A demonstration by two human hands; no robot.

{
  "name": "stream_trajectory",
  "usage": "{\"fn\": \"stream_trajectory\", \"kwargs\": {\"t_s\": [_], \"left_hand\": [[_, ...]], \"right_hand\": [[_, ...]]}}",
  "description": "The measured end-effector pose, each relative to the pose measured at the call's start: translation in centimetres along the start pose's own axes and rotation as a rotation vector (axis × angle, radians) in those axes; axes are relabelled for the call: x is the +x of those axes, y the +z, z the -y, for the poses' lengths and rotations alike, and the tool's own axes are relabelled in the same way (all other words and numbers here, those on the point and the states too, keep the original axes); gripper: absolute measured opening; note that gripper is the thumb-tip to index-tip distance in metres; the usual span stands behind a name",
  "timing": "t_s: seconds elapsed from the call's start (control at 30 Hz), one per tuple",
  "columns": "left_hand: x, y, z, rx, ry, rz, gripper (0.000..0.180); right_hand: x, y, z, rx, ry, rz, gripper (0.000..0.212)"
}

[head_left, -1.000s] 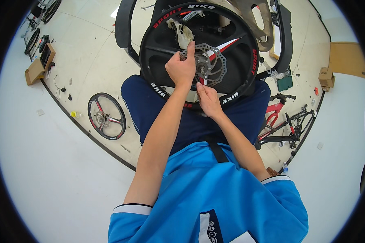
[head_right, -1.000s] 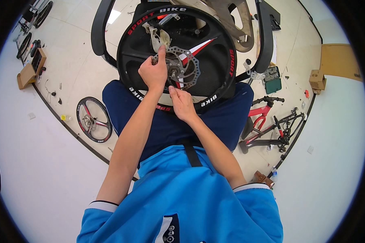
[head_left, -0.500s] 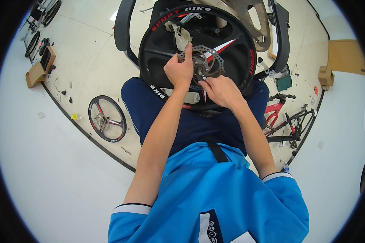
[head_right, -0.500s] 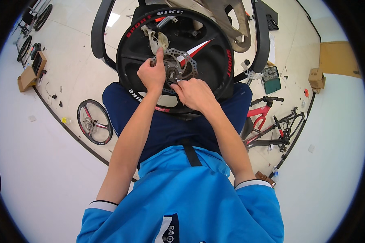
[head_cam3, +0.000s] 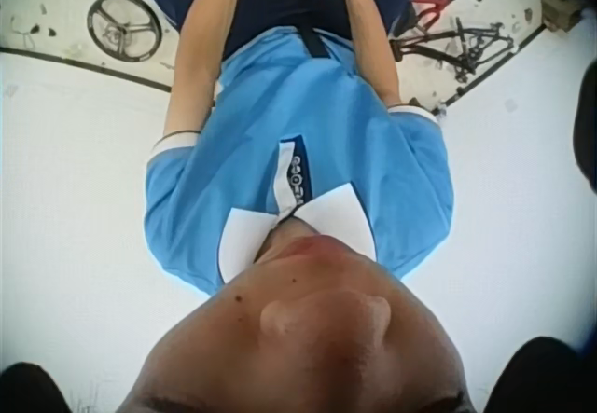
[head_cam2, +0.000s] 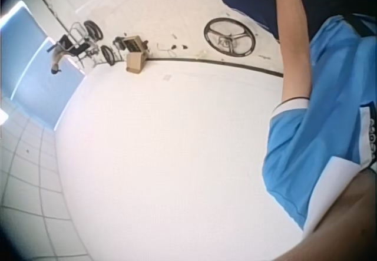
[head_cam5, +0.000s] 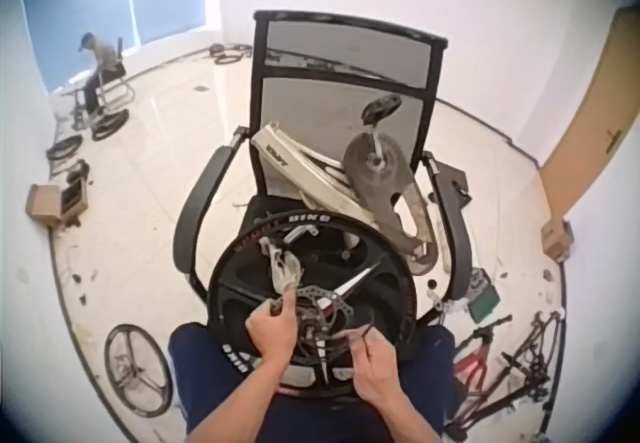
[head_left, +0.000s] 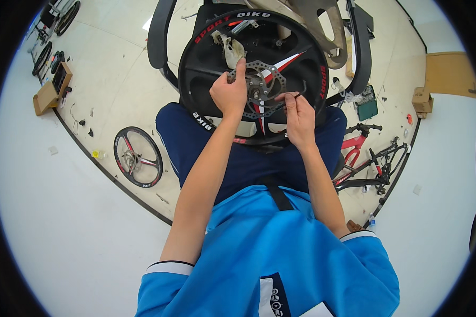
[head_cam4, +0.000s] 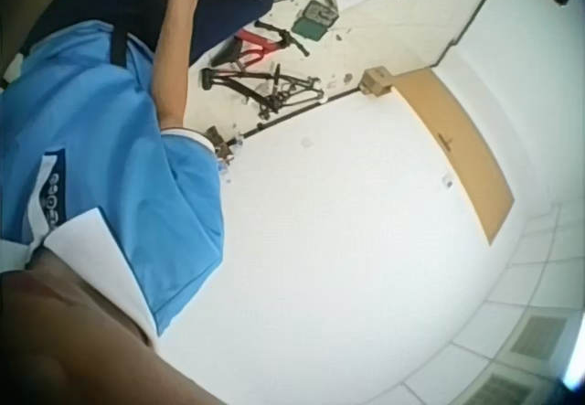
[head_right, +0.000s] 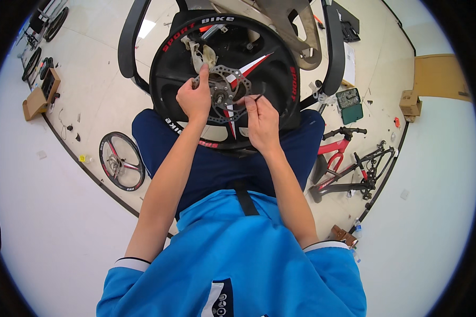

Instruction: The person sits on the floor and works on a bicycle wheel, using a small tool to tighten or adjust components on the hub and disc brake rotor. The person repeatedly manipulates the wheel and its parts, focusing on the central hub area.

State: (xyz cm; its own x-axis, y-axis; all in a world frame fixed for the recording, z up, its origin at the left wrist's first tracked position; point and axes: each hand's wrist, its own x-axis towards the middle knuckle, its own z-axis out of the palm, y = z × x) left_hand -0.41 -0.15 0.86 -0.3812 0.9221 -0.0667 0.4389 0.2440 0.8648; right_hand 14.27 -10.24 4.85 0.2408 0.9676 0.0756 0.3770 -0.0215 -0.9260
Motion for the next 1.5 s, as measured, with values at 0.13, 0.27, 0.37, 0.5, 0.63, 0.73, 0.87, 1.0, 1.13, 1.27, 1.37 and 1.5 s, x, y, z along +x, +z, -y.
{"fn": "stream_trajectory", "kwargs": {"t_s": [0.13, 0.27, 0.37, 0.5, 0.63, 0.73, 0.87, 1.0, 1.13, 1.27, 1.37, 1.5], "left_hand": [[-0.4, -0.9, -0.3, -0.225, 0.133, -0.038, 0.042], [-1.7, -2.8, -2.1, -0.148, 0.482, -0.161, 0.034], [-3.5, -4.7, -3.9, -0.251, 0.694, 0.022, 0.021], [-5.4, -5.4, -3.6, -0.237, 0.774, 0.135, 0.017], [-7.1, -5.2, -2.7, -0.236, 0.748, 0.134, 0.018], [-7.9, -5.0, -2.5, -0.245, 0.722, 0.112, 0.023], [-7.4, -4.3, -1.7, -0.291, 0.732, 0.110, 0.022], [-6.7, -4.0, -1.8, -0.290, 0.740, 0.033, 0.015], [-7.1, -2.9, -1.1, -0.387, 0.640, -0.024, 0.016], [-7.7, -2.3, -0.3, -0.464, 0.453, 0.005, 0.019], [-7.0, -2.8, -0.7, -0.401, 0.580, 0.056, 0.022], [-6.0, -3.4, -0.7, -0.374, 0.756, 0.097, 0.025]], "right_hand": [[0.2, 0.4, -0.3, 0.045, -0.009, -0.079, 0.021], [0.9, 1.0, -0.4, 0.023, -0.129, -0.123, 0.013], [1.3, 1.7, 0.6, -0.060, -0.231, -0.107, 0.013], [1.7, 2.3, 0.8, -0.074, -0.261, -0.088, 0.015], [2.0, 2.2, 0.1, -0.157, -0.353, -0.040, 0.020], [2.1, 2.0, 0.4, -0.307, -0.471, 0.034, 0.031], [2.6, 2.2, 0.1, -0.267, -0.452, 0.047, 0.035], [2.3, 2.9, 0.1, -0.084, -0.301, -0.054, 0.030], [1.8, 4.5, -0.5, 0.028, -0.230, -0.185, 0.025], [1.3, 5.1, -1.2, 0.003, -0.287, -0.268, 0.024], [1.3, 4.6, -1.0, 0.021, -0.302, -0.250, 0.017], [1.1, 4.2, 0.0, -0.028, -0.303, -0.191, 0.019]]}}
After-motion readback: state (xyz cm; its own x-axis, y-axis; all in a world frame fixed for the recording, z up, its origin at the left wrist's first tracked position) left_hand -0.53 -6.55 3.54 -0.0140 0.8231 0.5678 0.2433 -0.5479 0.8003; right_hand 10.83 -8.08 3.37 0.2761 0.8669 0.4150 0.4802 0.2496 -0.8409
